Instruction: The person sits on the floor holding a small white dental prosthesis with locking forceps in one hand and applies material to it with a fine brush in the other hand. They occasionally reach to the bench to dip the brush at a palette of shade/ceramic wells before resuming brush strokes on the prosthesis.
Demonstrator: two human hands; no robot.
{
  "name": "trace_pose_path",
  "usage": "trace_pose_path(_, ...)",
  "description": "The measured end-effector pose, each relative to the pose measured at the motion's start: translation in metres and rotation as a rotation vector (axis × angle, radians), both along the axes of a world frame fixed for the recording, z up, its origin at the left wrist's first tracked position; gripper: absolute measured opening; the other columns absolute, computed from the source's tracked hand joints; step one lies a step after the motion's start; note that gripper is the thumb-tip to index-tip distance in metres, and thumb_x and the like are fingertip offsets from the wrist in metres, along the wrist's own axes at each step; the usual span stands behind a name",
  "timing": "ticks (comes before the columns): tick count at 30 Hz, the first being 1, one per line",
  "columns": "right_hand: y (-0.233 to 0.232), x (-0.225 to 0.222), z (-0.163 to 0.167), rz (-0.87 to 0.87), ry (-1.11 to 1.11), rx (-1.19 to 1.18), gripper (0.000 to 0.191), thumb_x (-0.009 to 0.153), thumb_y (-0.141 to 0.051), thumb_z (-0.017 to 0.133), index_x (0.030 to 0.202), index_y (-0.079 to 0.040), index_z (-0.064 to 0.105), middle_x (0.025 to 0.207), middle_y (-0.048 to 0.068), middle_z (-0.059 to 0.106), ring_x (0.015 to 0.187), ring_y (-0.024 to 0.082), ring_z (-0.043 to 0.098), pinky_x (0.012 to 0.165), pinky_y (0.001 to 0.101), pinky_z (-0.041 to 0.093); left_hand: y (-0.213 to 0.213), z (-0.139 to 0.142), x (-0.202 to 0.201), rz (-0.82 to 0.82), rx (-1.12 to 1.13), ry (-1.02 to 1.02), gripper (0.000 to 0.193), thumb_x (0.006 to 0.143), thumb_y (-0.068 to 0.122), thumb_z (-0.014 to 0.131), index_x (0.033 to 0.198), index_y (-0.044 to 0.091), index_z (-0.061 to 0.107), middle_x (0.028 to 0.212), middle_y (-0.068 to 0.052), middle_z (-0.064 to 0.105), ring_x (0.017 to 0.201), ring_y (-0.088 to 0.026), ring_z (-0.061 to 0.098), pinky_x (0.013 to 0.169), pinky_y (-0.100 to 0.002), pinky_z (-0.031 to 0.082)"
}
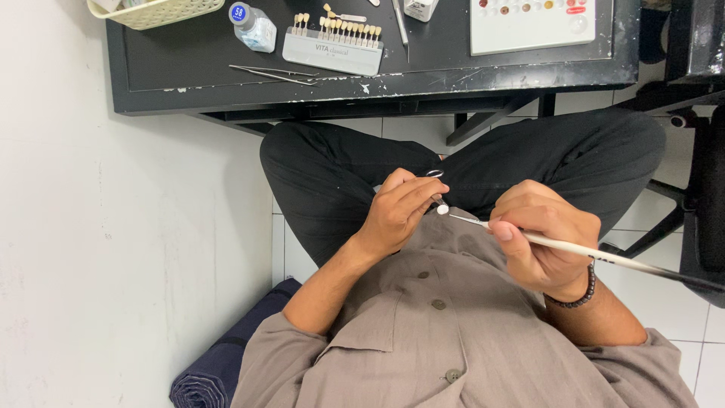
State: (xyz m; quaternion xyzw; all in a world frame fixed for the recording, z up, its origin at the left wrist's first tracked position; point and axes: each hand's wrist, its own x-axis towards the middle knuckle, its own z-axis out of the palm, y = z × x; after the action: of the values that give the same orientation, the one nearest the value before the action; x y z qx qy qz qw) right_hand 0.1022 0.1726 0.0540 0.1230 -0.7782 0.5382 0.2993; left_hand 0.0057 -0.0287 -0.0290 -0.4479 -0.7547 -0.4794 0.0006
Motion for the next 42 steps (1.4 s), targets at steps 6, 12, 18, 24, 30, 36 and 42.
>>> trace_pose_path(6,-0.0005,-0.0009,0.0001,0.002,0.006,0.029,0.012,0.097,-0.001,0.066,0.086,0.002,0.061,0.073,0.010,0.065,0.064,0.017,0.060,0.058,0.0283,0.048,-0.0002,0.0008,0.0010,0.000,0.015,0.004,0.025,0.098,0.005,0.073,0.122,0.007,0.070,0.111,-0.005,0.074,0.094,-0.020,0.062,0.083,-0.031,0.052)
trace_pose_path(12,0.0000,-0.0023,0.0002,0.037,0.034,0.062,0.009,0.096,-0.002,0.066,0.089,0.002,0.062,0.075,0.011,0.066,0.065,0.018,0.062,0.060,0.0291,0.049,0.0003,0.0017,0.0007,-0.003,0.014,-0.023,0.025,0.097,0.003,0.072,0.122,0.008,0.070,0.112,-0.005,0.075,0.094,-0.020,0.063,0.083,-0.032,0.052)
trace_pose_path(18,0.0003,-0.0008,0.0014,-0.023,0.015,0.032,0.013,0.100,-0.002,0.066,0.090,0.001,0.060,0.078,0.010,0.065,0.068,0.018,0.062,0.056,0.0253,0.048,0.0001,0.0041,0.0021,-0.002,0.032,-0.039,0.026,0.097,0.002,0.073,0.122,0.007,0.069,0.112,-0.006,0.074,0.097,-0.022,0.063,0.085,-0.033,0.053)
trace_pose_path(24,0.0011,0.0004,-0.0015,-0.017,-0.005,0.017,0.014,0.100,-0.003,0.065,0.087,0.001,0.060,0.074,0.008,0.064,0.064,0.016,0.058,0.053,0.0250,0.045,-0.0005,0.0036,0.0003,-0.009,0.011,-0.030,0.028,0.096,0.001,0.073,0.123,0.006,0.069,0.114,-0.007,0.074,0.096,-0.022,0.063,0.083,-0.032,0.053)
trace_pose_path(30,0.0024,0.0016,-0.0035,-0.032,-0.004,0.050,0.015,0.099,-0.003,0.066,0.086,0.001,0.060,0.074,0.009,0.064,0.064,0.017,0.058,0.052,0.0256,0.044,-0.0016,0.0018,0.0001,-0.004,0.005,-0.022,0.029,0.096,0.001,0.073,0.124,0.007,0.069,0.114,-0.007,0.074,0.097,-0.022,0.063,0.085,-0.033,0.054)
trace_pose_path(36,0.0035,-0.0012,-0.0029,-0.017,-0.017,0.055,0.013,0.097,-0.003,0.065,0.086,0.002,0.062,0.073,0.009,0.064,0.062,0.016,0.058,0.055,0.0274,0.045,0.0005,0.0015,-0.0022,-0.030,-0.011,0.002,0.027,0.097,0.004,0.073,0.124,0.006,0.069,0.113,-0.007,0.073,0.095,-0.021,0.064,0.083,-0.032,0.052)
trace_pose_path(42,0.0007,0.0008,0.0009,-0.032,0.001,0.003,0.014,0.102,-0.003,0.065,0.091,0.002,0.060,0.078,0.009,0.065,0.062,0.016,0.060,0.055,0.0260,0.047,-0.0002,0.0072,-0.0008,-0.008,0.014,-0.009,0.027,0.097,0.004,0.073,0.123,0.007,0.069,0.113,-0.007,0.074,0.095,-0.023,0.062,0.085,-0.034,0.053)
